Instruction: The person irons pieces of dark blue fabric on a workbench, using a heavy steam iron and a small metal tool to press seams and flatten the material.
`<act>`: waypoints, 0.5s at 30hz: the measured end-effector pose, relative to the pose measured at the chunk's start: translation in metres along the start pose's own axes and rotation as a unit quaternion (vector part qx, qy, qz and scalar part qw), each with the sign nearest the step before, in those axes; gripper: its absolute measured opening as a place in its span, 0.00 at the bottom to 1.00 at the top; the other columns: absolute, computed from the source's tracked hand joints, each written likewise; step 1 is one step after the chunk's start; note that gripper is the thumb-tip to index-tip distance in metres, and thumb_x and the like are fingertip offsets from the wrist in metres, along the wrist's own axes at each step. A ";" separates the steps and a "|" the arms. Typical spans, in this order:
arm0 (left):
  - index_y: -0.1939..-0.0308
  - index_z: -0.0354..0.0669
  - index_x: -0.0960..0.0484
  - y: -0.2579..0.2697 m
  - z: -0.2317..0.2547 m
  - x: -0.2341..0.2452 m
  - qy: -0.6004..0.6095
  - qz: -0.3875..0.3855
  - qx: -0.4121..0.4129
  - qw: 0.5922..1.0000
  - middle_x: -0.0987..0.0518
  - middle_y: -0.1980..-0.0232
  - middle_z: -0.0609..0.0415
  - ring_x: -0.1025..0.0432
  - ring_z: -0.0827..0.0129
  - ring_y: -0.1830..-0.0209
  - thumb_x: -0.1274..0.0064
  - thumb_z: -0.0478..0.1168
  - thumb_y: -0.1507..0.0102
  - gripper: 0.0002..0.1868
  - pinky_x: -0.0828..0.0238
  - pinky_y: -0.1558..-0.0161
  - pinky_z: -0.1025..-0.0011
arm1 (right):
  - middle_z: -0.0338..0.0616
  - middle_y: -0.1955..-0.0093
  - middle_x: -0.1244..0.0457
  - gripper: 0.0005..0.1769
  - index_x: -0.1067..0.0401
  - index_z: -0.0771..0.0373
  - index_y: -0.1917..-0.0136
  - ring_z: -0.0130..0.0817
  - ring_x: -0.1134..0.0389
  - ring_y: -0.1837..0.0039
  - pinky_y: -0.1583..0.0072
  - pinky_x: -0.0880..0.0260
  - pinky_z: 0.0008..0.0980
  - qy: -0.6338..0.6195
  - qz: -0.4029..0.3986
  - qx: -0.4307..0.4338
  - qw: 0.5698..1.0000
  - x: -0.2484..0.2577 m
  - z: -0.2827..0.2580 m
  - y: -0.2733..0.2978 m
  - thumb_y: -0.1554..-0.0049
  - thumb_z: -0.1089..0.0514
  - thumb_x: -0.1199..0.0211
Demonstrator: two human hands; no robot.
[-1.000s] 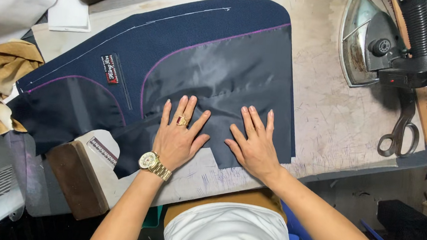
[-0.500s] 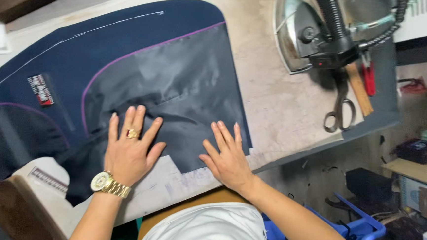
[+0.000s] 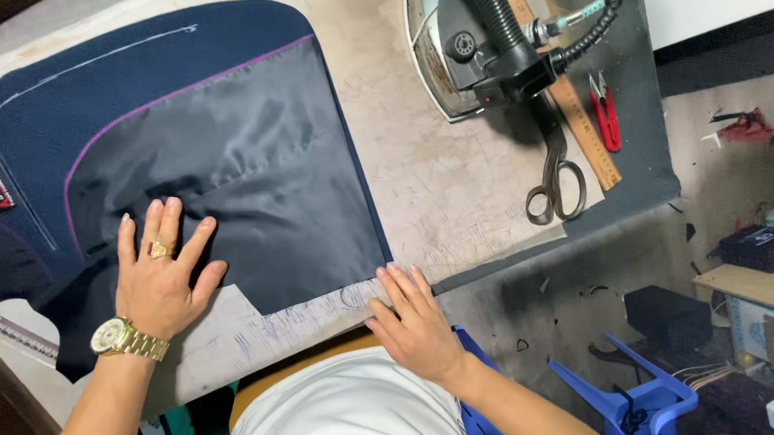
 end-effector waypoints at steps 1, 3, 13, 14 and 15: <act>0.33 0.49 0.20 0.002 0.002 -0.002 -0.004 -0.001 -0.003 1.000 0.29 0.24 0.31 0.33 0.36 0.25 0.46 0.55 0.38 0.31 0.45 0.26 0.36 | 0.66 0.31 0.40 0.10 0.30 0.66 0.47 0.61 0.39 0.28 0.27 0.40 0.66 -0.002 0.004 -0.001 1.000 0.003 0.004 0.005 0.37 0.57 0.36; 0.32 0.48 0.22 0.004 0.000 -0.005 0.009 -0.008 0.004 1.000 0.32 0.22 0.31 0.35 0.36 0.23 0.47 0.54 0.37 0.31 0.47 0.25 0.35 | 0.63 0.36 0.36 0.06 0.29 0.69 0.50 0.58 0.37 0.31 0.29 0.39 0.68 -0.046 0.027 0.030 0.998 0.014 0.008 0.011 0.37 0.62 0.38; 0.34 0.47 0.18 -0.004 0.017 0.025 -0.029 0.016 0.026 0.999 0.29 0.22 0.33 0.32 0.37 0.24 0.42 0.50 0.38 0.28 0.49 0.25 0.31 | 0.57 0.43 0.34 0.05 0.29 0.73 0.53 0.55 0.32 0.40 0.30 0.38 0.68 -0.140 0.056 0.040 0.988 0.064 0.049 0.024 0.38 0.67 0.42; 0.38 0.46 0.17 -0.009 0.026 0.037 -0.026 0.039 0.029 0.998 0.25 0.26 0.34 0.29 0.40 0.27 0.42 0.45 0.37 0.23 0.46 0.26 0.35 | 0.57 0.44 0.32 0.05 0.29 0.72 0.53 0.53 0.31 0.41 0.30 0.36 0.64 -0.128 0.069 0.039 0.989 0.071 0.055 0.020 0.38 0.66 0.41; 0.43 0.45 0.17 -0.014 0.036 0.047 -0.023 0.064 0.033 0.997 0.22 0.31 0.35 0.26 0.43 0.31 0.42 0.39 0.36 0.17 0.43 0.27 0.40 | 0.56 0.45 0.31 0.05 0.28 0.71 0.54 0.51 0.30 0.42 0.30 0.35 0.61 -0.117 0.082 0.038 0.989 0.078 0.063 0.016 0.38 0.66 0.41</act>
Point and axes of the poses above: each hand's wrist, its own y-axis away from the middle knuckle, its own x-axis out of the back of the hand, z = x × y, the point moved 9 cm from there along -y, towards the middle knuckle
